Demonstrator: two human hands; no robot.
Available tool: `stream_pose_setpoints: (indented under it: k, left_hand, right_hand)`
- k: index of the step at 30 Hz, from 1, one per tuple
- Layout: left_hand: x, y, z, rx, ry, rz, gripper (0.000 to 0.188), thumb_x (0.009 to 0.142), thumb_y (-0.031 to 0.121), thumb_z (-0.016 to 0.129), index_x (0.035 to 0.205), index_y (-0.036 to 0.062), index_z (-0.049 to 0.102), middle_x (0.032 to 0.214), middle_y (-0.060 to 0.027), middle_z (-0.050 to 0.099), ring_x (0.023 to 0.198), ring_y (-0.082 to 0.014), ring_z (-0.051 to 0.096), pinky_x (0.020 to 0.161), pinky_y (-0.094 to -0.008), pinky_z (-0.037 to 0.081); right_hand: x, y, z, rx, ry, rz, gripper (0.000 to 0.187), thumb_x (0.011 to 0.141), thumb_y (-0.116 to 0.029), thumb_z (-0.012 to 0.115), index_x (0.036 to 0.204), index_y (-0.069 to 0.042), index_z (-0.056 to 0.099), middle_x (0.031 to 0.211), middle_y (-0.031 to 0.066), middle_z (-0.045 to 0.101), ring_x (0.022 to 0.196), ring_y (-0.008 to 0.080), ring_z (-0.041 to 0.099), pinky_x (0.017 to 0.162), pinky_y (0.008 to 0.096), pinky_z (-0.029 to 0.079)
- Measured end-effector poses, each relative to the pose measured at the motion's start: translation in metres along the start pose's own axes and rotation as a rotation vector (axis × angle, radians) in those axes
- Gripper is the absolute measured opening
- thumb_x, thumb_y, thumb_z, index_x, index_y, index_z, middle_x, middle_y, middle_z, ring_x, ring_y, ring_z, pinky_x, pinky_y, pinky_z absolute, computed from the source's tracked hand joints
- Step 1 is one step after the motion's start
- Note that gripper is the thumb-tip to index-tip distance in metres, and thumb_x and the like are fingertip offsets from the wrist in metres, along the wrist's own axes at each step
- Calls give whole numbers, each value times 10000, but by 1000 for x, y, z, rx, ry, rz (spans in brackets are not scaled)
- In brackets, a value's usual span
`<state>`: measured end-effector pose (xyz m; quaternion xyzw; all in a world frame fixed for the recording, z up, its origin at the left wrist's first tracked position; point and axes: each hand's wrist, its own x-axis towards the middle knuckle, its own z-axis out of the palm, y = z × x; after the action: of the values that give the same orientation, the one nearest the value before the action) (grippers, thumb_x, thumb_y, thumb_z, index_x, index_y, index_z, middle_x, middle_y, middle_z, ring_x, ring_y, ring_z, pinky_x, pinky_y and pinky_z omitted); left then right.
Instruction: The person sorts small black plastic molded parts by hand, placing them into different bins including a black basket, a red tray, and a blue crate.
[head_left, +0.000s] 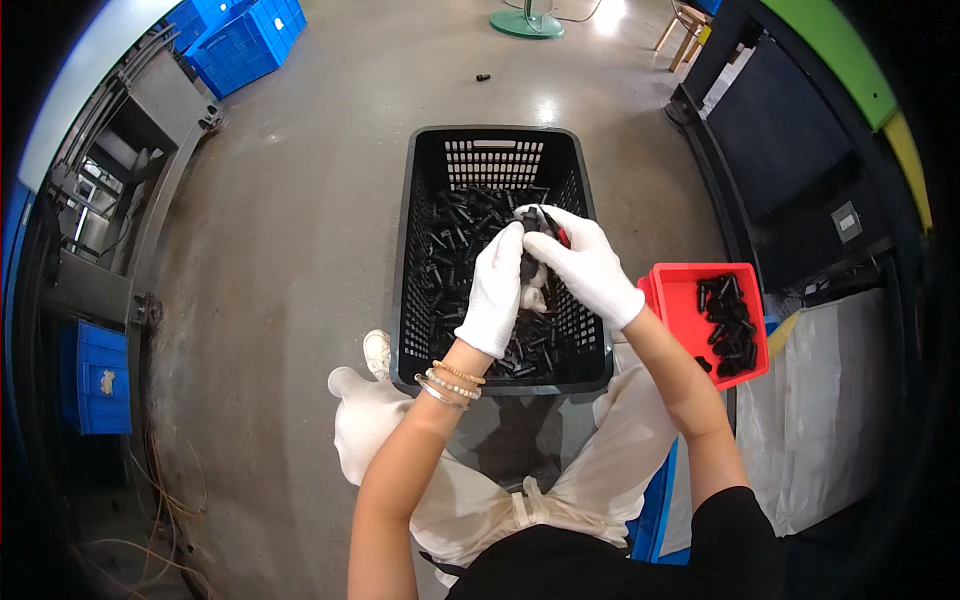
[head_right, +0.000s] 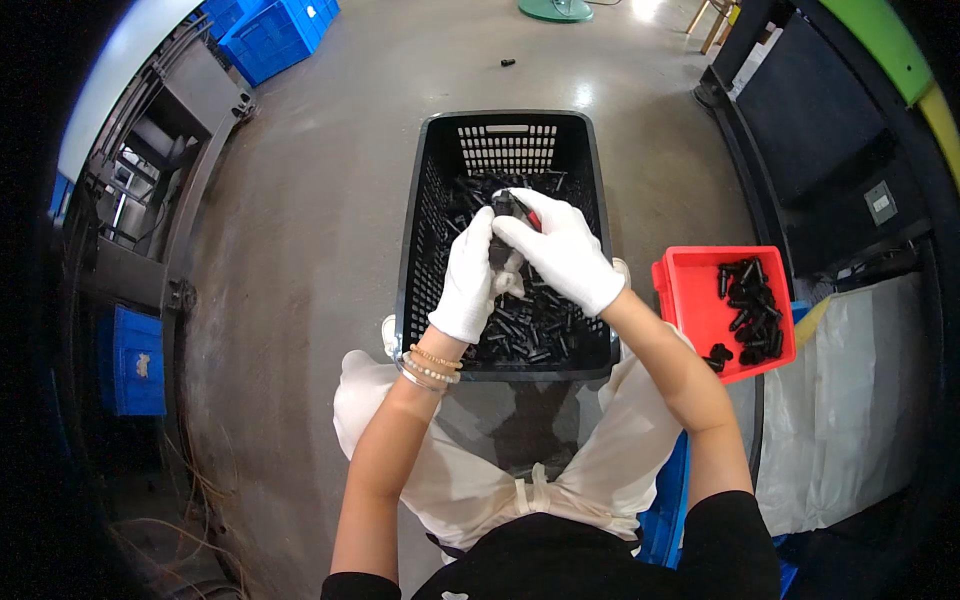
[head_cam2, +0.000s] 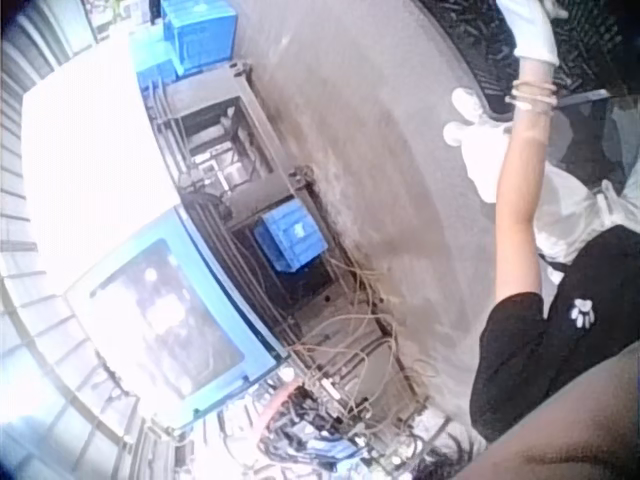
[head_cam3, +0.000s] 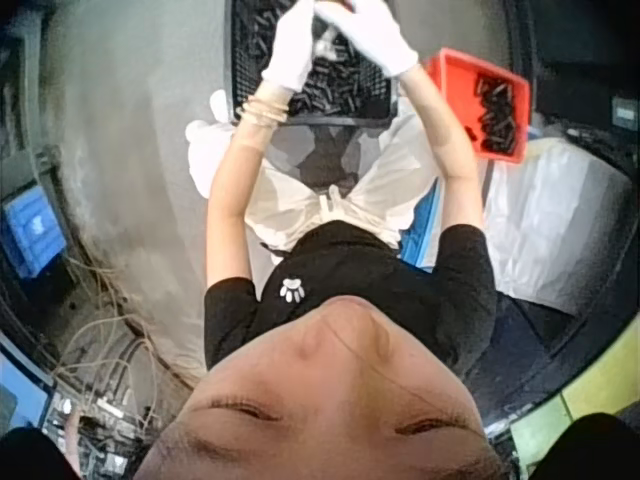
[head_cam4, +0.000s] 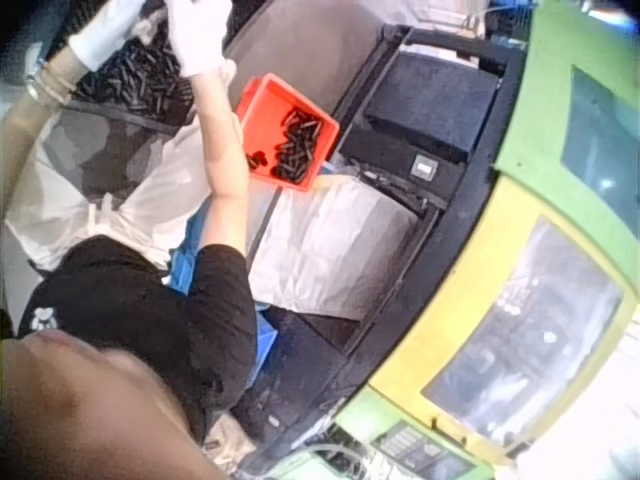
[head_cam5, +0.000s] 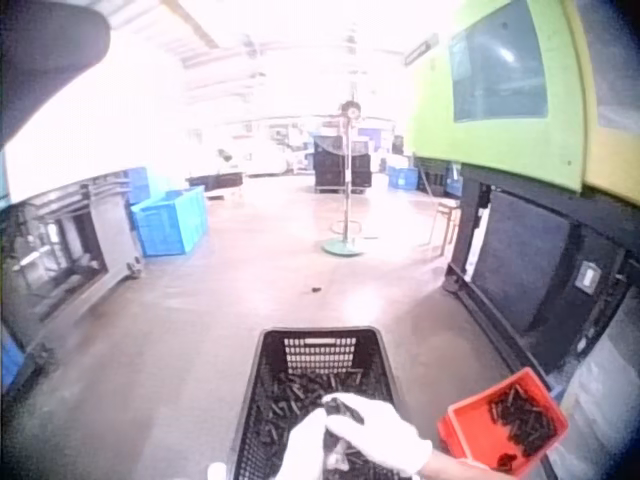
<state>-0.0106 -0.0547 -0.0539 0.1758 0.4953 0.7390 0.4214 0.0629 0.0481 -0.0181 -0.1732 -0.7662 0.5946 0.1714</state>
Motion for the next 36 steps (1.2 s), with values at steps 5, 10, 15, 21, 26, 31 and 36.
stream_pose_setpoints:
  k: [5,10,15,21,26,31,36]
  left_hand:
    - [-6,11,4,4,40,127,326,963,330,424,910,32,546,609,-10,504,437,-73,464,367,-205,388]
    - [-13,17,6,341,225,182,290,948,285,449,845,16,487,587,-59,516,499,-117,519,439,-277,415]
    - [-6,7,2,503,326,310,296,962,276,443,889,-8,482,608,-142,537,528,-257,555,481,-363,416]
    - [-7,-4,3,655,300,422,385,965,331,441,1029,-45,498,682,-11,496,551,-73,426,491,-242,389]
    - [-7,-4,5,576,305,361,421,967,333,448,1076,-72,483,707,-20,509,571,-80,438,502,-252,397]
    - [-6,-13,4,630,370,468,308,965,273,439,971,-30,494,623,-172,552,533,-295,545,498,-371,413]
    - [-1,-26,-6,490,394,382,397,966,287,440,1087,-89,484,619,-141,525,539,-201,511,501,-344,405]
  right_hand:
    - [-14,9,2,-150,200,-19,383,865,-176,559,1200,8,526,795,108,609,693,108,539,678,269,462]
    - [-27,2,6,-308,85,-262,179,898,-106,492,1029,-6,561,876,202,638,797,335,640,691,365,507]
    - [-36,3,10,-556,112,-271,132,882,-124,515,983,-49,557,820,174,633,748,341,628,645,411,500]
    - [-38,6,8,-617,63,-220,197,887,-186,499,1023,-50,543,791,186,624,734,361,620,642,445,491]
    - [-36,11,10,-611,45,-164,198,892,-161,492,1029,-28,542,802,214,619,748,381,613,649,441,486]
    - [-34,18,10,-571,-21,-98,189,898,-135,485,1024,-1,527,793,242,609,764,404,601,658,448,476]
    - [-29,21,14,-741,-66,-42,160,901,-163,475,976,-26,503,751,230,615,740,406,606,638,490,481]
